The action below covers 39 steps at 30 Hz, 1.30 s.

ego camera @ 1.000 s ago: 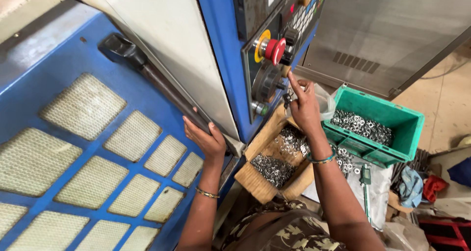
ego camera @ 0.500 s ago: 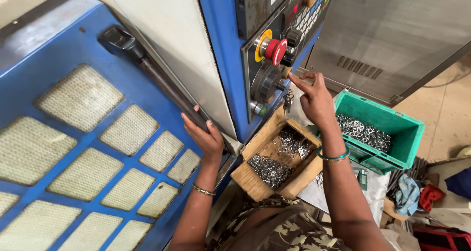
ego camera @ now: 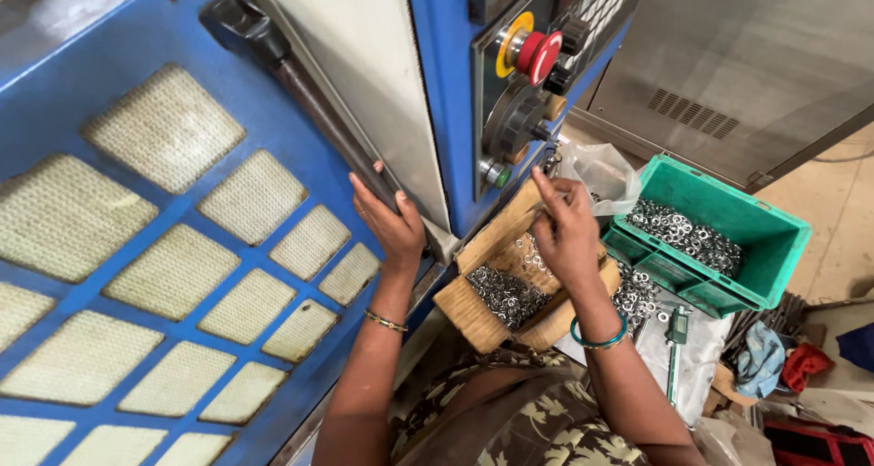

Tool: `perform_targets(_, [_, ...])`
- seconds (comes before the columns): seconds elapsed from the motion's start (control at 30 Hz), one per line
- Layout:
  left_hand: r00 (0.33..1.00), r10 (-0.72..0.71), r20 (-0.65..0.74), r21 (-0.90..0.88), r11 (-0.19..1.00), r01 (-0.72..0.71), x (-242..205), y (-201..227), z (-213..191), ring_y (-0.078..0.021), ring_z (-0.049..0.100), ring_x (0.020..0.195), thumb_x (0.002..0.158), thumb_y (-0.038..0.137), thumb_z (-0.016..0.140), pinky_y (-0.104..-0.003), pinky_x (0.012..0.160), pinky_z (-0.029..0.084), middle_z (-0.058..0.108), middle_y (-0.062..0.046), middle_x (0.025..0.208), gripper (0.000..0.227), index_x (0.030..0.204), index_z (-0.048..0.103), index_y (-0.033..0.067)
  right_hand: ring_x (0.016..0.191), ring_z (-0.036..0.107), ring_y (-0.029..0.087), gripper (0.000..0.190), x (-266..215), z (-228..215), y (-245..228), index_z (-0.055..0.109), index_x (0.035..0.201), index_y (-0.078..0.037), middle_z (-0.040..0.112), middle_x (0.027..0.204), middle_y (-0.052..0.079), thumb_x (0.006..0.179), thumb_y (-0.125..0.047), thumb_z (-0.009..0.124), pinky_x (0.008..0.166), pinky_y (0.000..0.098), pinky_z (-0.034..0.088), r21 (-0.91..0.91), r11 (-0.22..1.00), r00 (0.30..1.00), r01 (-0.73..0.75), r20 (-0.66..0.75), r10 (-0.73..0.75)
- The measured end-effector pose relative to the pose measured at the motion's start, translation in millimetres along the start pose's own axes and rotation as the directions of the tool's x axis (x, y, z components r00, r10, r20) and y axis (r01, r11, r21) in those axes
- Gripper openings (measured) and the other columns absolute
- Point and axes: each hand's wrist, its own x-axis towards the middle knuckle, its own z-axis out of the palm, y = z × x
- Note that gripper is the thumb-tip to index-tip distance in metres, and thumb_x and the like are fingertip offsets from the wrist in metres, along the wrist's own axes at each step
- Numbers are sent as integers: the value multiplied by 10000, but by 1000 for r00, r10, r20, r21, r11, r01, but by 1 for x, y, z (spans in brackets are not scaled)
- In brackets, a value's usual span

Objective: The person sorts small metal washers by hand from a wooden tray into a green plastic bin. The person also opens and closes the door of a nearby industrial machine during the task.

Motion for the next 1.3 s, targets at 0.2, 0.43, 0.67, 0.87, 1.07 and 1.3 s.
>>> perform_targets(0.2, [1000,6,-7,12,1000,-6,3,4,-3,-380,478,1361,1061,118,461,-531,1219,294,521,-223,1486,669,1583,116,-120,910,651,307,790,-7,17,-13,515,1525,-194,591,1182,169,782,40,647,750,401,555,-63,989,991,135,17,-134])
perform_targets(0.43, [1000,-27,-8,-67,997,27,-1,6,0,-387,488,1333,1075,96,454,-529,1192,340,502,-235,1494,659,1592,107,-119,867,657,289,736,0,22,-16,579,1477,-241,613,1143,129,798,37,640,711,402,545,-131,982,990,137,36,-133])
perform_targets(0.67, [999,-51,-14,-39,998,51,-12,-3,10,-417,413,1377,1075,106,446,-551,1208,314,411,-291,1542,676,1595,77,-121,857,649,298,770,3,13,-21,561,1486,-276,598,1060,119,786,32,649,703,408,533,-186,972,987,142,95,-126])
perform_targets(0.87, [999,42,-8,85,995,-42,-22,-10,12,-495,214,1567,1114,121,405,-596,1309,211,140,-358,1657,661,1612,30,-98,744,611,194,854,-8,7,-13,422,1569,-262,671,998,47,788,45,578,695,350,522,105,989,960,-102,272,70])
perform_targets(1.07, [993,40,114,119,991,-53,-48,-21,12,-524,85,1597,1134,145,392,-636,1299,172,11,-354,1684,632,1651,61,-6,878,531,164,783,-27,22,24,441,1632,-111,589,1195,109,883,112,480,750,330,481,687,557,883,-467,336,327])
perform_targets(1.3, [971,-5,239,84,996,-16,-96,-12,5,-558,35,1571,1100,162,420,-665,1257,163,-47,-375,1660,539,1622,330,65,1373,519,354,849,-47,27,49,293,1571,-88,446,1515,214,772,181,392,1150,430,460,871,-208,781,-444,491,386])
